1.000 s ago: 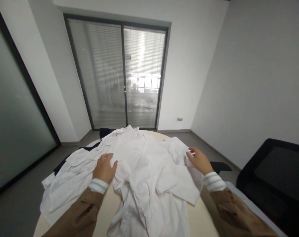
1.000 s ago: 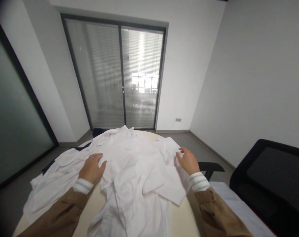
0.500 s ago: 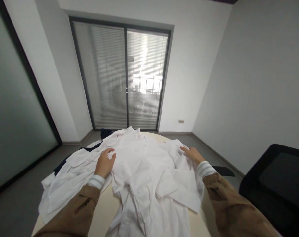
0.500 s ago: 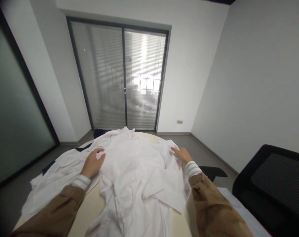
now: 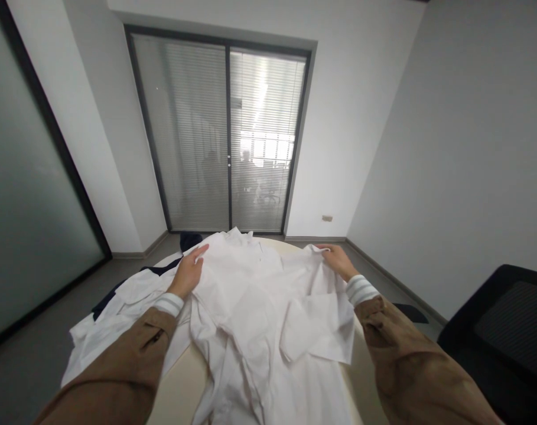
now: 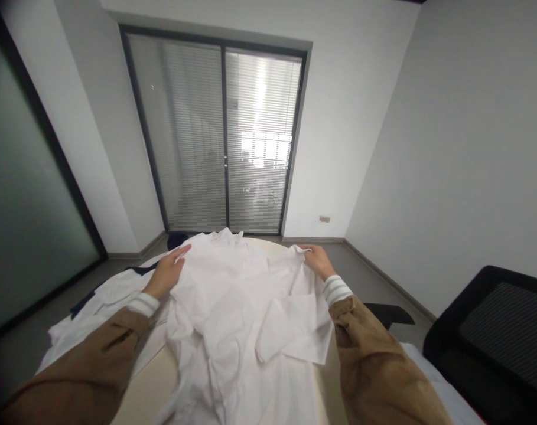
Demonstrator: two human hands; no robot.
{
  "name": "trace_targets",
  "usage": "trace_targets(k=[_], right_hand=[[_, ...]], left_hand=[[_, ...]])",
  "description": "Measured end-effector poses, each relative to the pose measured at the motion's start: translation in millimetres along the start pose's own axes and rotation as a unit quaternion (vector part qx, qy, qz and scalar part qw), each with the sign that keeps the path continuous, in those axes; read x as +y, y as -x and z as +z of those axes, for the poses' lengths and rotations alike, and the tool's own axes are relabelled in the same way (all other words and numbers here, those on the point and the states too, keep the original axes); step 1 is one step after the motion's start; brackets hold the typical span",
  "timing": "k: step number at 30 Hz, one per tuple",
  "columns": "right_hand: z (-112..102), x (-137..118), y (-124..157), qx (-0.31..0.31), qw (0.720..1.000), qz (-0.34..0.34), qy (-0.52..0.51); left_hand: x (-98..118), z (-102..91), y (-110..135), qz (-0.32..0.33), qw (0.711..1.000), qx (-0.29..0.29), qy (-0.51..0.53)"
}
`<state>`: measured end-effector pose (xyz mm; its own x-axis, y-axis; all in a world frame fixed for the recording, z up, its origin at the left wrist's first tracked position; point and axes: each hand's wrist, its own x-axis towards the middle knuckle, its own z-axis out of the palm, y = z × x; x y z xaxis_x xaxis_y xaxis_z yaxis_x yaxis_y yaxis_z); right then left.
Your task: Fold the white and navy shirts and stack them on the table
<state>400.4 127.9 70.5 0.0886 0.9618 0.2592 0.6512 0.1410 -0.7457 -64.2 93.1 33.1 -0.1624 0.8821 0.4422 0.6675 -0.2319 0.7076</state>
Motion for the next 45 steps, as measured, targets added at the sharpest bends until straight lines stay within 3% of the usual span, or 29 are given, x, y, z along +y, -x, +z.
trace_targets(k=[4,11,15,19,22,26,29,32,35,37,41,45], right_hand=[[5,6,-13,0.091,0.991,0.002,0.095],[23,32,-9,0.018,0.979,0.084,0.183],[18,39,-4,0.002,0.968,0.111,0.225],[7,36,1,0.035,0.962,0.101,0.25],[4,26,10,0.077,0.954,0.05,0.286],[17,-1,32,0.105,0.946,-0.028,0.305],[34,-28,62,0.043,0.962,-0.109,0.248],[50,-51,104,-0.066,0.966,-0.164,0.189],[60,-62,142,-0.228,0.936,-0.217,0.155],[67,-60,159,-0.324,0.907,-0.223,0.151],[80,-45,174,-0.407,0.877,-0.191,0.171],[85,-39,176,-0.449,0.859,-0.155,0.192]], left_hand=[[-15,6.2,-9,-0.005,0.999,0.02,-0.034],[-31,7.0,3,-0.062,0.989,-0.027,-0.128],[-32,-0.3,7,0.012,0.995,-0.03,-0.096],[-33,-4.6,7,0.01,0.995,0.008,-0.096],[-32,-6.5,12,-0.01,0.994,0.004,-0.109],[-26,-11.8,20,-0.107,0.981,-0.033,-0.157],[-21,-15.7,22,-0.172,0.969,-0.053,-0.169],[-15,-16.9,22,-0.149,0.987,-0.046,-0.047],[-6,-15.9,28,-0.108,0.977,-0.085,0.163],[-3,-14.4,36,-0.103,0.96,-0.138,0.222],[-3,-10.3,52,-0.059,0.964,-0.22,0.14],[-8,-12.5,50,-0.031,0.981,-0.191,0.01]])
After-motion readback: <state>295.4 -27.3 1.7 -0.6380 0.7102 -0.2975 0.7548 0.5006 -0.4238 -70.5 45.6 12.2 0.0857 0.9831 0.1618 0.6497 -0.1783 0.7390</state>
